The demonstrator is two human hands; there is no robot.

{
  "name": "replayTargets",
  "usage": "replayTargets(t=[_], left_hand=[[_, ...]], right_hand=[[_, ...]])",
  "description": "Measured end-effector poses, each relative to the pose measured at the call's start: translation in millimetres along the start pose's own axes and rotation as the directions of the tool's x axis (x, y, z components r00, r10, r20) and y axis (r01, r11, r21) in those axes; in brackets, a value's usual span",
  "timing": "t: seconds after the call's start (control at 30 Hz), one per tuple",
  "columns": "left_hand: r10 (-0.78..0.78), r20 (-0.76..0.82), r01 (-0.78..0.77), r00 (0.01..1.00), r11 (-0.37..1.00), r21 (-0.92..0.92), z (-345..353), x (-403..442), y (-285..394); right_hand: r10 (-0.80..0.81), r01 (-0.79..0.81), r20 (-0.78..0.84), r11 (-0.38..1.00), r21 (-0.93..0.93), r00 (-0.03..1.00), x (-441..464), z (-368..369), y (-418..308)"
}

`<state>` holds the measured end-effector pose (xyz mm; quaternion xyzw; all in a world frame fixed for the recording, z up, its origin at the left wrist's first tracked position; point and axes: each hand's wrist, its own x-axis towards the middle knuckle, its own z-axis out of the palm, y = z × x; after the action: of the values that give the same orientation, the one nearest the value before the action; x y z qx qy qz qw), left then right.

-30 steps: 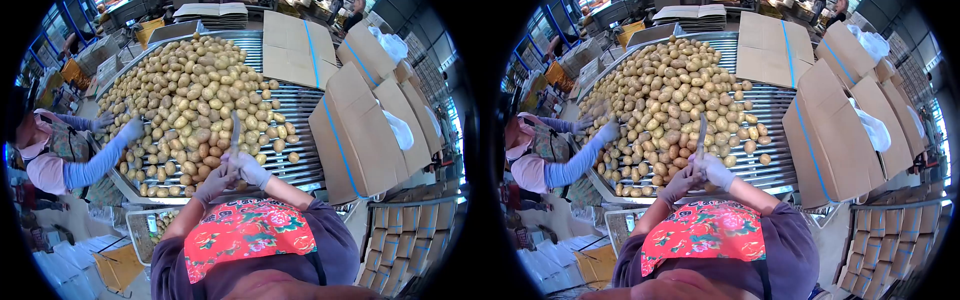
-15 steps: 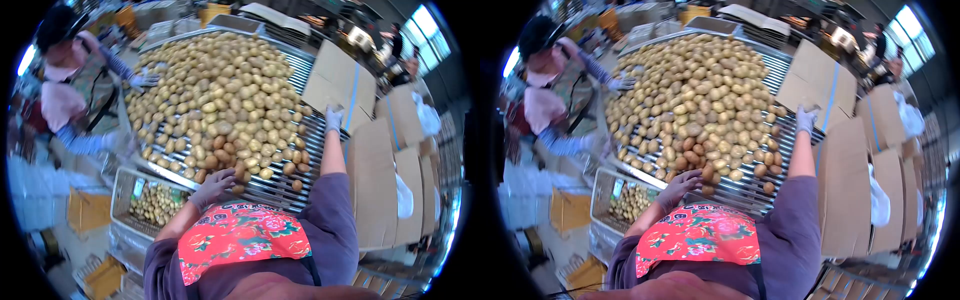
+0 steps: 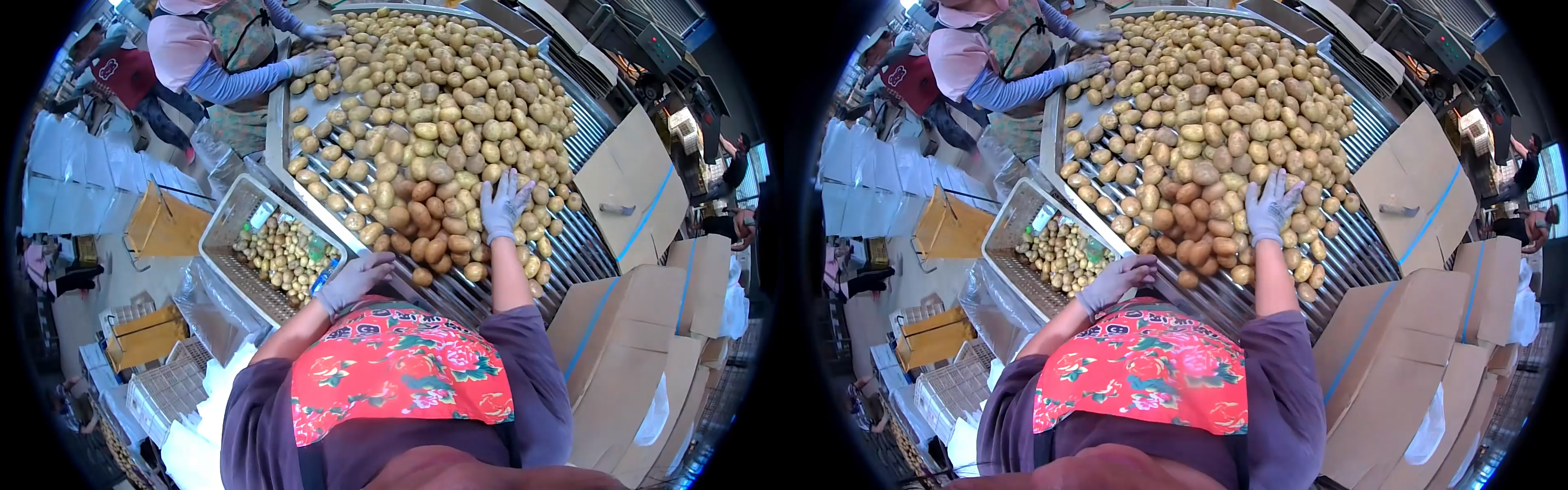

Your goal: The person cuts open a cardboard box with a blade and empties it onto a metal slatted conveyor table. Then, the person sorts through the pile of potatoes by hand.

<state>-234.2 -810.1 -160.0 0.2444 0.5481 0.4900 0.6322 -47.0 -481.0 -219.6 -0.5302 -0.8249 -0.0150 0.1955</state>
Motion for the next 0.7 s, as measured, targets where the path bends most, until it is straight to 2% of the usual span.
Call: replayTargets(t=[0.07, 0.1, 0.2, 0.33, 0.37, 0.47, 0.5, 0.53, 0.6, 0.63, 0.67, 0.7], left_hand=[[-0.019, -0.017, 0.019, 1.000, 1.000, 0.006, -15, 6, 3], [0.035, -0.016, -0.035, 0.999, 0.999, -0.018, -22, 7, 4], [0.033, 0.015, -0.032, 0.999, 0.999, -0.042, -48, 9, 12], [0.066, -0.059, -0.062, 0.996, 0.996, 0.072, -86, 10, 9], [0.150, -0.059, -0.142, 0.987, 0.983, 0.117, -99, 15, 0], [0.321, -0.143, -0.265, 0.936, 0.913, 0.311, -130, 28, -6], [0.316, -0.178, -0.266, 0.932, 0.929, 0.257, -132, 34, -1], [0.415, -0.181, -0.291, 0.892, 0.831, 0.474, -129, 31, 26], [0.495, -0.149, -0.349, 0.856, 0.767, 0.539, -127, 51, 38], [0.611, -0.093, -0.422, 0.786, 0.640, 0.642, -124, 67, 46], [0.615, -0.041, -0.418, 0.788, 0.582, 0.698, -119, 78, 60], [0.683, -0.009, -0.448, 0.731, 0.490, 0.748, -113, 96, 65]], right_hand=[[-0.022, 0.022, 0.016, 0.999, 0.032, 1.000, -2, -8, 5], [0.013, -0.012, 0.071, 1.000, -0.003, 0.997, -4, -13, 5], [0.072, -0.071, 0.128, 0.997, -0.015, 0.989, -6, -11, 2], [0.264, -0.287, 0.354, 0.958, 0.011, 0.897, -8, -27, -40], [0.253, -0.269, 0.367, 0.963, -0.009, 0.895, -10, -25, -49], [0.287, -0.326, 0.265, 0.939, 0.113, 0.920, -9, -10, -75], [0.326, -0.360, 0.256, 0.927, 0.103, 0.910, -5, -7, -82], [0.364, -0.396, 0.246, 0.914, 0.094, 0.898, 1, -7, -90], [0.320, -0.347, 0.191, 0.929, 0.127, 0.928, 1, 1, -87], [0.258, -0.280, 0.158, 0.950, 0.138, 0.953, 3, 1, -87], [0.101, -0.103, 0.027, 0.989, 0.108, 0.995, 11, 3, -86], [0.032, -0.035, 0.027, 0.990, 0.135, 0.999, 22, 5, -83]])
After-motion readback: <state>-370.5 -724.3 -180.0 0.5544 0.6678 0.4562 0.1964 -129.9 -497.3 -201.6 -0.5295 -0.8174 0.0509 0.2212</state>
